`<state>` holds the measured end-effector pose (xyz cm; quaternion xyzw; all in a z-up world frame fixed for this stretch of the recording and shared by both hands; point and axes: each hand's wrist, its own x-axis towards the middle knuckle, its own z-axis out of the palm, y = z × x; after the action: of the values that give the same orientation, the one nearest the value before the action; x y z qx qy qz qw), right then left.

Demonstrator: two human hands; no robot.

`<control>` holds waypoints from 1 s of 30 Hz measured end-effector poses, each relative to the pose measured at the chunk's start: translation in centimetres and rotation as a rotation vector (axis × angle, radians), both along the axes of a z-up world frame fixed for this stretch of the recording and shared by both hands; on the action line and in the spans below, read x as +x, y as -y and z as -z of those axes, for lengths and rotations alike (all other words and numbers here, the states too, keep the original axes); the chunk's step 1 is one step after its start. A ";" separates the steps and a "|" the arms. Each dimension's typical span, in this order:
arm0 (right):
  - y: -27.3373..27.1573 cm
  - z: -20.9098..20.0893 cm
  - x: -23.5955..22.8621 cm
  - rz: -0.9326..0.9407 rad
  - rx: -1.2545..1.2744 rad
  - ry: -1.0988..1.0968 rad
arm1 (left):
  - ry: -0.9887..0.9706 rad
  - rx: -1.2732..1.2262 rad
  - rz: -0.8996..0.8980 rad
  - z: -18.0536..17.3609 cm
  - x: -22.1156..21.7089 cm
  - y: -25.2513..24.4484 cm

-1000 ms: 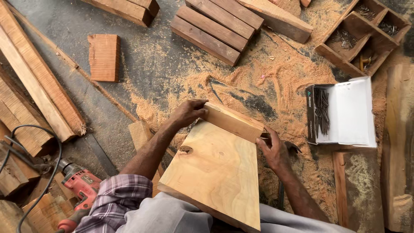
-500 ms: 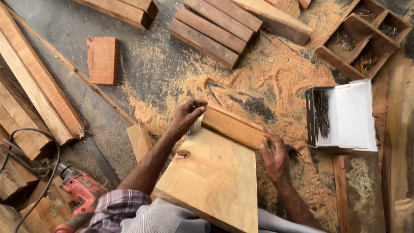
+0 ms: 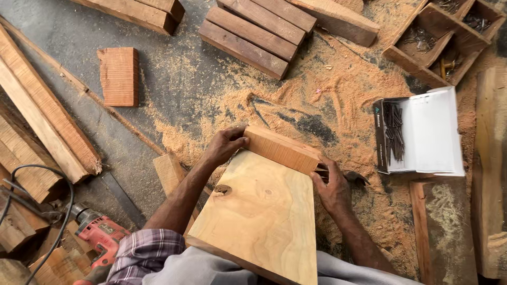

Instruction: The person assembles a small wooden box by placing wooden panels together and hammering nails into the joints.

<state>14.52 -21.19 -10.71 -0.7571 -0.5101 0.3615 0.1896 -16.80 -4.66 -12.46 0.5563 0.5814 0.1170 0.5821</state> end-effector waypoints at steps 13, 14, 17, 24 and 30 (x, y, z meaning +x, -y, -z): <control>0.1 -0.4 0.0 0.030 -0.038 -0.065 | -0.175 0.154 0.161 -1.9 0.7 -0.3; 0.2 -0.4 0.0 0.035 -0.056 -0.070 | -0.207 0.171 0.188 -1.8 0.8 -0.4; 0.3 -0.6 -0.2 0.030 -0.095 -0.076 | -0.237 0.198 0.205 -1.8 0.8 -0.2; 0.0 -1.5 -0.4 0.019 -0.075 -0.082 | -0.363 0.183 0.268 -1.8 0.9 0.0; 0.4 -1.9 1.5 0.190 -0.050 -0.302 | -0.058 0.046 0.035 -4.0 -1.8 2.0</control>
<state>15.98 -21.61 -8.82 -0.7434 -0.3931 0.4640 0.2785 -18.57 -6.61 -8.45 0.5827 0.5852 0.1038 0.5543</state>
